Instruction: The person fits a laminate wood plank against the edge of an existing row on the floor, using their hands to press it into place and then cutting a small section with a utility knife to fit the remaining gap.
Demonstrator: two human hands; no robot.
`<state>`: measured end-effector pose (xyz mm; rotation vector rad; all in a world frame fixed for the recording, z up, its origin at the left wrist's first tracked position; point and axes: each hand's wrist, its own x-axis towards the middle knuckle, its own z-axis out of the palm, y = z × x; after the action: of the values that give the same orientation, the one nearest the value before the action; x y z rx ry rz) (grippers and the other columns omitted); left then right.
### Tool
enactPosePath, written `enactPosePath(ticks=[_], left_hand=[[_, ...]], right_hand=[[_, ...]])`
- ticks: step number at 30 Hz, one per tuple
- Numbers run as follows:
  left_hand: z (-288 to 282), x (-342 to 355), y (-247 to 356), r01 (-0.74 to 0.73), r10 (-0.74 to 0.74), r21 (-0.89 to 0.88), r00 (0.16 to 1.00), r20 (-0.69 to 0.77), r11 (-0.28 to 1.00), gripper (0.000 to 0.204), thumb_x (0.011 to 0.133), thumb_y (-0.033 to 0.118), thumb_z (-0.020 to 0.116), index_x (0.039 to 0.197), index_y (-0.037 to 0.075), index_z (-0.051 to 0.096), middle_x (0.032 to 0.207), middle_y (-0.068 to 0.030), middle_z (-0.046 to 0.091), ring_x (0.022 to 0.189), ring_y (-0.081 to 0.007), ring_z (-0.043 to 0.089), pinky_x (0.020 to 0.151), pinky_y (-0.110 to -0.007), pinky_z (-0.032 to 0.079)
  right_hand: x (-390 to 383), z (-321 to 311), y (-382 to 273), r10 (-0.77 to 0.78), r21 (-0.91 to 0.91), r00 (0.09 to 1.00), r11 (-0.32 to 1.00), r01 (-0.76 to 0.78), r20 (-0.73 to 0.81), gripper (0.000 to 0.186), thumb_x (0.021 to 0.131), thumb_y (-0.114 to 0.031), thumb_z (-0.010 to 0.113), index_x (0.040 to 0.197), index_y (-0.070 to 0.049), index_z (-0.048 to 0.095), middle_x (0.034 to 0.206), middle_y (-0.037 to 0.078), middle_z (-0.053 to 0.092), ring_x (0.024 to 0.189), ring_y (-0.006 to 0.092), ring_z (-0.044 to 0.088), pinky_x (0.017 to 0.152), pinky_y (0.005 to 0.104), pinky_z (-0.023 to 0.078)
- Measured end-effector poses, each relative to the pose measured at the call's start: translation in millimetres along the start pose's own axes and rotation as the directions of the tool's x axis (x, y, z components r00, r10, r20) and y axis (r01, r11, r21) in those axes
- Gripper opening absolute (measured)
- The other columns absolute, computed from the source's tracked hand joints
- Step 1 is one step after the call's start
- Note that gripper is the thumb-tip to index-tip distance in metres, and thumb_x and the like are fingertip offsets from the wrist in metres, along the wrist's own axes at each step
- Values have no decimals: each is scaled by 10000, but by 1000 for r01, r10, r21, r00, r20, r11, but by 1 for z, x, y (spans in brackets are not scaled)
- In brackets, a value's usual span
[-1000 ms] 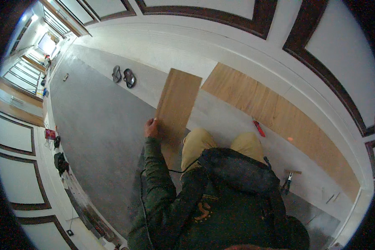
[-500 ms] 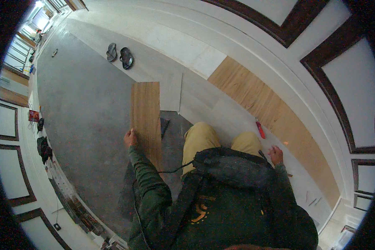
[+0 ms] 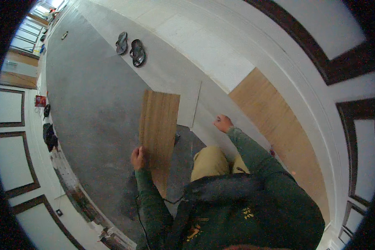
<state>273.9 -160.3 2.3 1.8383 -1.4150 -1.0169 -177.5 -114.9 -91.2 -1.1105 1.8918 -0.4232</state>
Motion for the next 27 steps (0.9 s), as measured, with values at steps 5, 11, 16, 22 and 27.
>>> enactPosePath(ticks=[5,11,16,22,27], left_hand=[[-46,-58,27,185,-193,-175,981,-29,967,265,949,237,568,806,17,604,773,-22,592,707,-118,505,631,-281,407],[-82,-93,-10,283,-289,-130,957,-25,950,238,956,214,569,767,70,568,684,24,487,631,-86,396,583,-258,322],[-97,-87,-41,353,-354,-71,935,7,933,246,960,240,560,819,40,585,703,17,507,658,-106,441,580,-279,349],[-50,-76,-31,-71,64,174,997,44,982,243,959,256,554,881,27,578,718,19,528,662,-124,491,553,-296,374],[-42,-62,-13,354,-386,-265,919,-79,897,226,963,222,545,790,80,511,705,28,493,638,-100,445,542,-270,345]], right_hand=[[85,72,-70,437,146,898,886,-441,56,734,727,-394,753,1251,36,472,1138,252,589,1090,392,583,935,410,483],[91,116,-141,670,225,713,742,-632,-206,898,723,-350,762,1410,-33,278,1449,237,303,1354,391,316,1014,535,384],[102,119,-150,462,97,839,885,-454,-287,896,739,-221,733,1457,-70,219,1472,183,248,1340,416,304,1014,567,367],[116,145,-124,452,187,753,890,-416,-479,791,773,-118,651,1452,-83,248,1423,178,307,1251,412,379,986,561,387],[114,144,-150,423,246,810,904,-349,-406,787,790,-109,624,1482,-144,251,1485,170,279,1334,427,306,1034,603,325]])
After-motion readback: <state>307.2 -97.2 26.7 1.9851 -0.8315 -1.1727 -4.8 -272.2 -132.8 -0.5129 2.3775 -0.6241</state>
